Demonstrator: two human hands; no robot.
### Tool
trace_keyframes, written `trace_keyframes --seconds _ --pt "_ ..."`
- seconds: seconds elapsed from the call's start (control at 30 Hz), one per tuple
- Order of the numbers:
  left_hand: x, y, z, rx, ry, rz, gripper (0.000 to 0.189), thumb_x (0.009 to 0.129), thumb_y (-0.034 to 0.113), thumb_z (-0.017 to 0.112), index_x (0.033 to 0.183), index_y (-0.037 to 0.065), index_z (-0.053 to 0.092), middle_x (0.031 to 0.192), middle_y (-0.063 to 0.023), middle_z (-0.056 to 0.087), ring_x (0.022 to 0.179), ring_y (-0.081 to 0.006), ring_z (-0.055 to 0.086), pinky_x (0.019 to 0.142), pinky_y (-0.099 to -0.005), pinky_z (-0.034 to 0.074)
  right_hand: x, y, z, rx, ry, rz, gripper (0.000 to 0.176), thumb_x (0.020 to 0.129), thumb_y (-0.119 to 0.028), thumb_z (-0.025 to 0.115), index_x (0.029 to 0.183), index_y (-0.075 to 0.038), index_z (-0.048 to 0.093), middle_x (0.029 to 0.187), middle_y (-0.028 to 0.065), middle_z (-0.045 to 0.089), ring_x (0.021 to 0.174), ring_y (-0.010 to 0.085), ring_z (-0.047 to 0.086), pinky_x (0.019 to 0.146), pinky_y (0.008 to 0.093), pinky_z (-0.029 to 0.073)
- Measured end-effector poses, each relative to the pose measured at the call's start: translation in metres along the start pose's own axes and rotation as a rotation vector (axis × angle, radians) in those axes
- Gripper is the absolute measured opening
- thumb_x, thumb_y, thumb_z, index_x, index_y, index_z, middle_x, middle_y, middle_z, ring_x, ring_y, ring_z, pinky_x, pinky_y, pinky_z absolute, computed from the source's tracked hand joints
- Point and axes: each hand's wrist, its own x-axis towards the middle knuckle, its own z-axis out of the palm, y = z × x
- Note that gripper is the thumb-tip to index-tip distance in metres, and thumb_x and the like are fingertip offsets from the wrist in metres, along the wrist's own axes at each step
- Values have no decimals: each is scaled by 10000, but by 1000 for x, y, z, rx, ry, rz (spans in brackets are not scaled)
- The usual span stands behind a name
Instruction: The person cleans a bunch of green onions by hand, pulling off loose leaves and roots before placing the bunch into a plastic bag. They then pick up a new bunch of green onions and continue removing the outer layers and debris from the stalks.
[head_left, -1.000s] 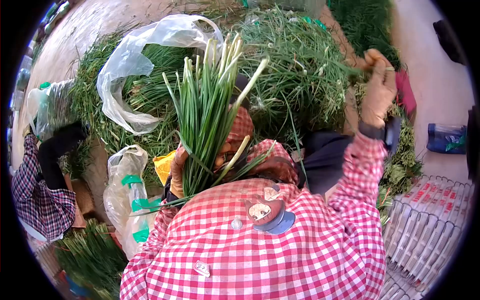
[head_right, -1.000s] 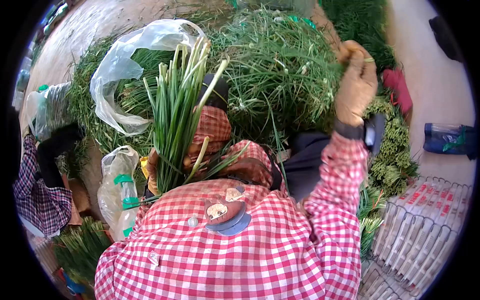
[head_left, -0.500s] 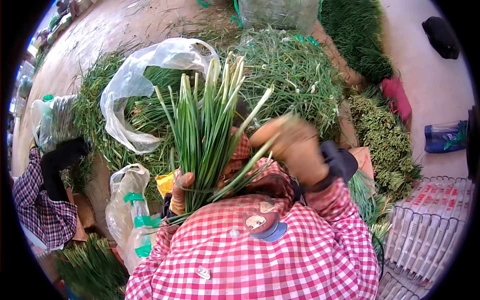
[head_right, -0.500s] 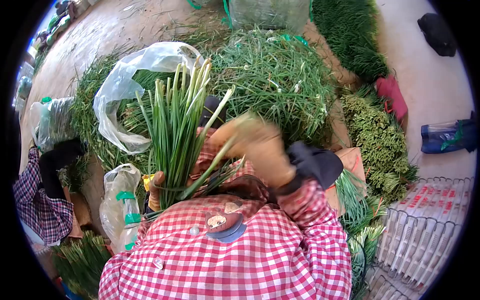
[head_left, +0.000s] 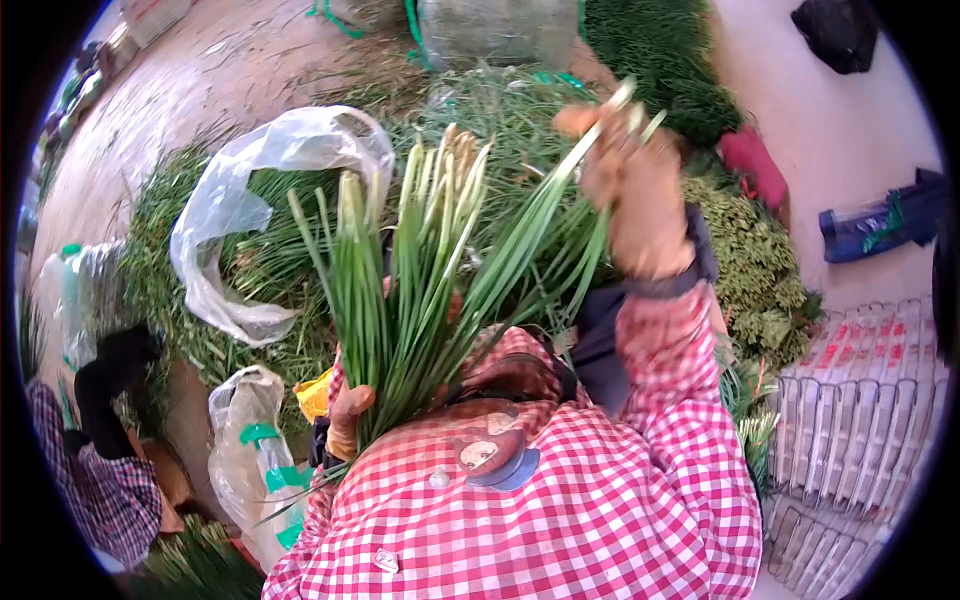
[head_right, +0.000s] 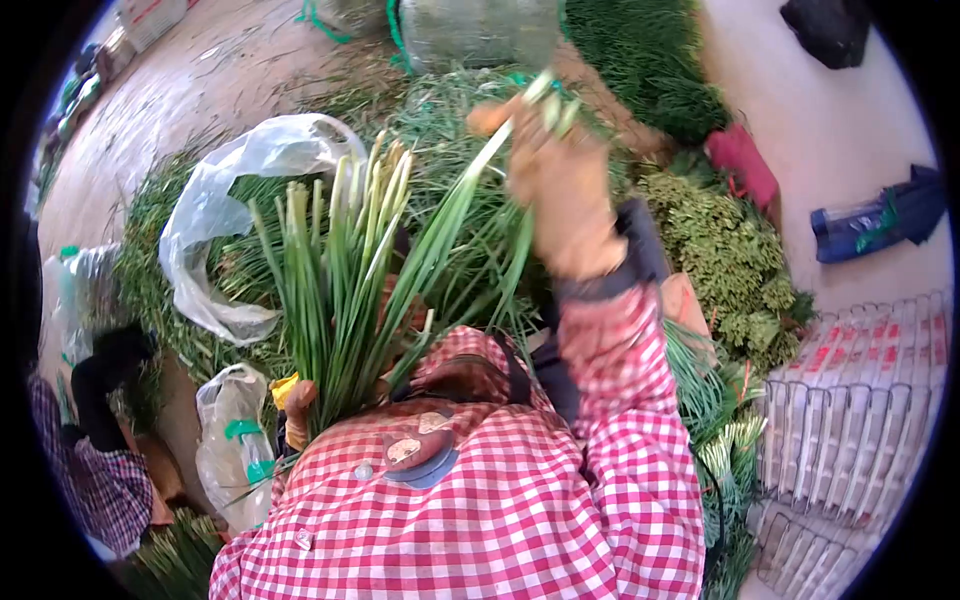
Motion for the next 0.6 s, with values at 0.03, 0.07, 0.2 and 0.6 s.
trace_keyframes --seconds 0.03,0.07,0.2,0.6 --pt "2 -6 -1 -5 5 -12 820 760 460 650 1334 -64 385 1189 -265 557 806 -233 647 680 -375 563 18 -6 -33 52 16 -99 388 992 -322 446 1080 12 623 869 -17 583 553 49 392 540 183 384" --pt "2 -8 -5 -12 17 -22 818 764 462 645 1333 -65 386 1183 -264 560 803 -233 648 679 -374 564 36 -5 -60 191 -96 -185 375 989 -330 453 1054 -10 636 856 1 579 626 70 450 587 213 410" --pt "-2 -10 -13 -28 61 -47 807 781 472 626 1331 -69 386 1161 -263 573 789 -233 649 674 -372 567 57 -45 -152 234 235 -280 326 1005 -182 362 1133 42 562 1109 124 625 922 156 612 798 315 513" --pt "6 -19 -40 60 93 -39 782 832 501 568 1325 -80 389 1093 -261 612 746 -234 654 660 -365 576 -95 -76 -232 -1751 1029 -7 439 989 -414 362 1064 -90 649 991 161 668 877 333 641 752 417 514"
